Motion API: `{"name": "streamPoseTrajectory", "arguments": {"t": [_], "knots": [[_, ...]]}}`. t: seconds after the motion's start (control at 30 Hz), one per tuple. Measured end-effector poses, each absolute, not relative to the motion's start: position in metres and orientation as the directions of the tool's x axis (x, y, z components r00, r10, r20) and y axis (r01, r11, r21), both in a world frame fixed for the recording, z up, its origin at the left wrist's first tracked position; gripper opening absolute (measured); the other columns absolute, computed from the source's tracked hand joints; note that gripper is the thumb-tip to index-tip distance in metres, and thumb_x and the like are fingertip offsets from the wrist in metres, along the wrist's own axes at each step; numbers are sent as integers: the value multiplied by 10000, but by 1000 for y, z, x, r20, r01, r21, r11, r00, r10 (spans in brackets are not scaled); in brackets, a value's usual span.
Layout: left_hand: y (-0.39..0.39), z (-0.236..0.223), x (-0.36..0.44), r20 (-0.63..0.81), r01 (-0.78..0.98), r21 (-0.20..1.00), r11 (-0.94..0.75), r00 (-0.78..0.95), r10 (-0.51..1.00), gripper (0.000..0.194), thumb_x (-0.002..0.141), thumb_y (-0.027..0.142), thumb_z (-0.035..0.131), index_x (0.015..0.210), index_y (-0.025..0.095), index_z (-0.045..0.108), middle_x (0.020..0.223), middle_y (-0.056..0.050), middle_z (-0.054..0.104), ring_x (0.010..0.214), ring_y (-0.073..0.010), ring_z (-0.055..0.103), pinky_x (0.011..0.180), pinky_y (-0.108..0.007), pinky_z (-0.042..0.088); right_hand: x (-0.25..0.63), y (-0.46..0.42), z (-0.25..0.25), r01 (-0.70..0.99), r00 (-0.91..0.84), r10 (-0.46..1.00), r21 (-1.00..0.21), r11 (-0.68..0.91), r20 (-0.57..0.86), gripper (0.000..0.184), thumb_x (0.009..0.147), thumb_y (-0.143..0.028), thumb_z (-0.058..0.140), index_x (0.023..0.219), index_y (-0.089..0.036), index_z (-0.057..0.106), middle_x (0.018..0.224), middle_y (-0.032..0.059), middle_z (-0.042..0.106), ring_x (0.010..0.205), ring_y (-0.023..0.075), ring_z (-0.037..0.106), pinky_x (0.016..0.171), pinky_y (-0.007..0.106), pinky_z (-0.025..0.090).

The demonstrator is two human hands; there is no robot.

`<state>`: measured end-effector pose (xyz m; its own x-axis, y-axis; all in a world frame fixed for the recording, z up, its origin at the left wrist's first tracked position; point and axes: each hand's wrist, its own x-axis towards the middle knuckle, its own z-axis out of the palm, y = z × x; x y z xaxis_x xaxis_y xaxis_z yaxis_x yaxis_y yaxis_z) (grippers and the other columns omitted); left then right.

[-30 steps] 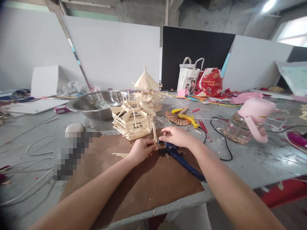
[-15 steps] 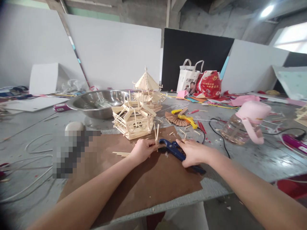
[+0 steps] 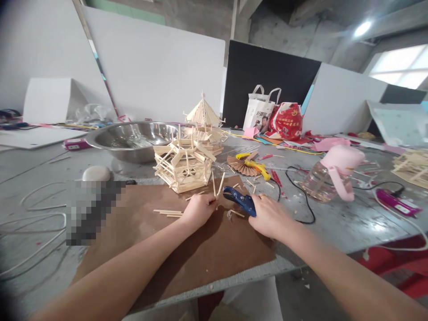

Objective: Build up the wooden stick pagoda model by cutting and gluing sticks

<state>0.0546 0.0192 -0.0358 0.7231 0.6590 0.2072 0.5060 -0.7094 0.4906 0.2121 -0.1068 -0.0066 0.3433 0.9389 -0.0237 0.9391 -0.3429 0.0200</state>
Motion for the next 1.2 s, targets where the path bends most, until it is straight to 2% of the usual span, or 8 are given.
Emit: {"name": "streamPoseTrajectory", "arguments": {"t": [0.27,0.53,1.2], "knots": [[18,-38,56,223,512,440,-738,733,642,231,738,186,424,637,146,628,621,-52,627,568,-138,530,576,-238,368,192,-103,-1,941,338,941,19,-338,7,321,667,-253,434,977,-190,485,915,87,570,850,237,537,618,301,332],[17,-39,59,210,543,400,-739,730,650,230,746,171,421,691,138,642,703,-83,647,671,-168,577,640,-254,403,184,-101,-3,936,344,939,82,-343,0,347,681,-241,435,1021,-179,465,904,81,564,837,234,543,613,297,331],[17,-37,59,193,564,367,-740,732,653,243,747,186,413,722,146,651,741,-85,658,700,-172,592,651,-246,412,181,-100,-1,943,297,955,161,-292,-5,191,701,-234,392,858,-179,486,815,81,603,734,252,594,561,311,365]]}}
